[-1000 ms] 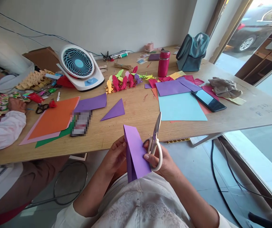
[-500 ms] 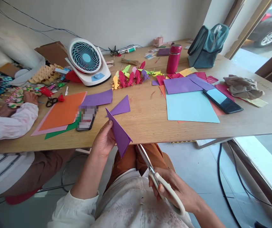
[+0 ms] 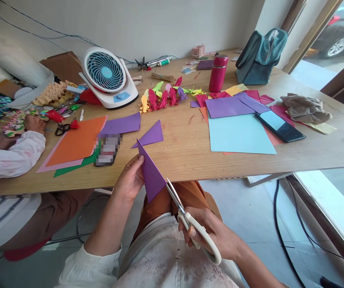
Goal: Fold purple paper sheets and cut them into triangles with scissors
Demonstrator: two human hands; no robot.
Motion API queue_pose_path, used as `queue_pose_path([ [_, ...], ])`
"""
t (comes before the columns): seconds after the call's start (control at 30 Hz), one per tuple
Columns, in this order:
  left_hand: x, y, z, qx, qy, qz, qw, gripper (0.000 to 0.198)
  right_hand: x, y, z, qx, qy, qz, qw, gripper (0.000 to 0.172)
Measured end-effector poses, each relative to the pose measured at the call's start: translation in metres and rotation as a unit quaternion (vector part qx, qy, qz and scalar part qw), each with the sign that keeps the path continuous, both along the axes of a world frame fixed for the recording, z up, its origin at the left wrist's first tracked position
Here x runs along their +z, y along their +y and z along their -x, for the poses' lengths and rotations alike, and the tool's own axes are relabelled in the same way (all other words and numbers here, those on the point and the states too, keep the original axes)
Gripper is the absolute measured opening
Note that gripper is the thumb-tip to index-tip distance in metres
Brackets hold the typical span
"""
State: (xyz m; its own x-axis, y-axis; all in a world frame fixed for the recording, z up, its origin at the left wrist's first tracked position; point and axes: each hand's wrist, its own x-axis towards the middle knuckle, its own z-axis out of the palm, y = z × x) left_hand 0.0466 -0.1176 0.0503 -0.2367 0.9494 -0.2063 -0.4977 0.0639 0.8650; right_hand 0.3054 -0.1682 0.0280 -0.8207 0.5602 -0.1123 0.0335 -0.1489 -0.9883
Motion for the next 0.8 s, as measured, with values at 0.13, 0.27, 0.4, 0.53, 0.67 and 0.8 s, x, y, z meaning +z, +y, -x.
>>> queue_pose_path([
  [0.13, 0.002, -0.001, 0.002, 0.000, 0.028, -0.015, 0.999, 0.035, -0.002, 0.001, 0.003, -0.007, 0.015, -0.003, 1.000, 0.063],
  [0.27, 0.007, -0.001, 0.006, -0.025, 0.053, -0.030, 0.998, 0.038, -0.006, 0.002, 0.006, -0.008, 0.061, 0.001, 0.998, 0.061],
  [0.4, 0.007, 0.000, 0.010, -0.063, 0.050, -0.046, 0.996, 0.030, -0.011, 0.005, 0.008, -0.006, 0.092, 0.026, 0.995, 0.059],
  [0.53, 0.000, 0.005, 0.013, -0.052, 0.029, -0.068, 0.996, 0.026, -0.013, 0.006, 0.009, -0.007, 0.106, 0.046, 0.993, 0.058],
  [0.67, -0.007, 0.012, 0.016, -0.040, 0.025, -0.076, 0.996, 0.026, -0.012, 0.005, 0.010, -0.004, 0.116, 0.060, 0.991, 0.058],
  [0.8, -0.005, 0.020, 0.018, -0.056, 0.043, -0.088, 0.994, 0.033, -0.011, 0.005, 0.011, -0.012, 0.113, 0.056, 0.992, 0.057],
])
